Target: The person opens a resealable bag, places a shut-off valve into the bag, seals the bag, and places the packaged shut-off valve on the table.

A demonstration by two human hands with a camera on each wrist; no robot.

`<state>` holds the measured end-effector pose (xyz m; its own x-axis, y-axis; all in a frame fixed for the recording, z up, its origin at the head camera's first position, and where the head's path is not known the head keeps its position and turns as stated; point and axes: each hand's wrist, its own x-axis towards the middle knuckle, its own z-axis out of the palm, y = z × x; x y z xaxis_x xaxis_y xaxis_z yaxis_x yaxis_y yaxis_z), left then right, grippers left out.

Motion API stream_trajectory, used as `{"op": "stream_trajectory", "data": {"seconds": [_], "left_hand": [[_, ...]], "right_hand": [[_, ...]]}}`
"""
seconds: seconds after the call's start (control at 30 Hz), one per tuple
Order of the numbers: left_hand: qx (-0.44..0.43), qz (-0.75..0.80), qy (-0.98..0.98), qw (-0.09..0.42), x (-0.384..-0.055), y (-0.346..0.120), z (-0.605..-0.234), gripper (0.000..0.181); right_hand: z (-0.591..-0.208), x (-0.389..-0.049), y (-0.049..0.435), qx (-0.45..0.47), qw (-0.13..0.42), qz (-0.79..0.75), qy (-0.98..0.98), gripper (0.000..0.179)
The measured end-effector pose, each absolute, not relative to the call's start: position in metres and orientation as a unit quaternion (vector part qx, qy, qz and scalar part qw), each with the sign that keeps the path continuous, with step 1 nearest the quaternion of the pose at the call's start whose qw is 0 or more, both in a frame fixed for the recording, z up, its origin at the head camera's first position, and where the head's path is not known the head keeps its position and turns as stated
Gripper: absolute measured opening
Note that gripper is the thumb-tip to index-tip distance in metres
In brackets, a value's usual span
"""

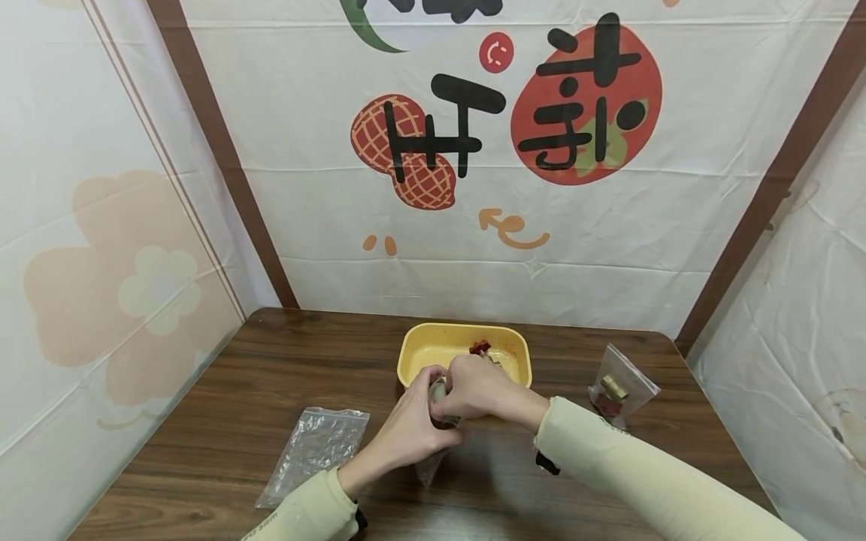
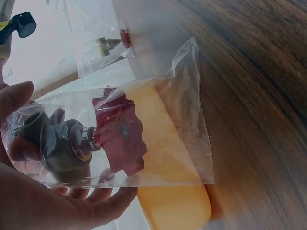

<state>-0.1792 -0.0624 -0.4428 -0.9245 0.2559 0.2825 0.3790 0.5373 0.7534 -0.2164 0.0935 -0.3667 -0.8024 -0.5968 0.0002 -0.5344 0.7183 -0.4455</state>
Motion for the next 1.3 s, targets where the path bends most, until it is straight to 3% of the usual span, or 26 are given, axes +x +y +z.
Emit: {"op": "stream_trajectory", "data": {"seconds": [0.23, 0.97, 1.3], "left_hand": [[-0.180, -0.446, -0.874, 0.068, -0.180, -0.062, -0.444, 0.083], [-0.169, -0.437, -0.881, 0.063, -0.181, -0.057, -0.447, 0.077], [-0.162, -0.443, -0.880, 0.058, -0.182, -0.057, -0.449, 0.078]], "right_hand": [[-0.369, -0.216, 0.092, -0.305, 0.070, -0.221, 0.924, 0.037], [-0.378, -0.221, 0.084, -0.279, 0.145, -0.224, 0.923, 0.032], [-0.386, -0.221, 0.078, -0.260, 0.139, -0.189, 0.937, 0.023]]}}
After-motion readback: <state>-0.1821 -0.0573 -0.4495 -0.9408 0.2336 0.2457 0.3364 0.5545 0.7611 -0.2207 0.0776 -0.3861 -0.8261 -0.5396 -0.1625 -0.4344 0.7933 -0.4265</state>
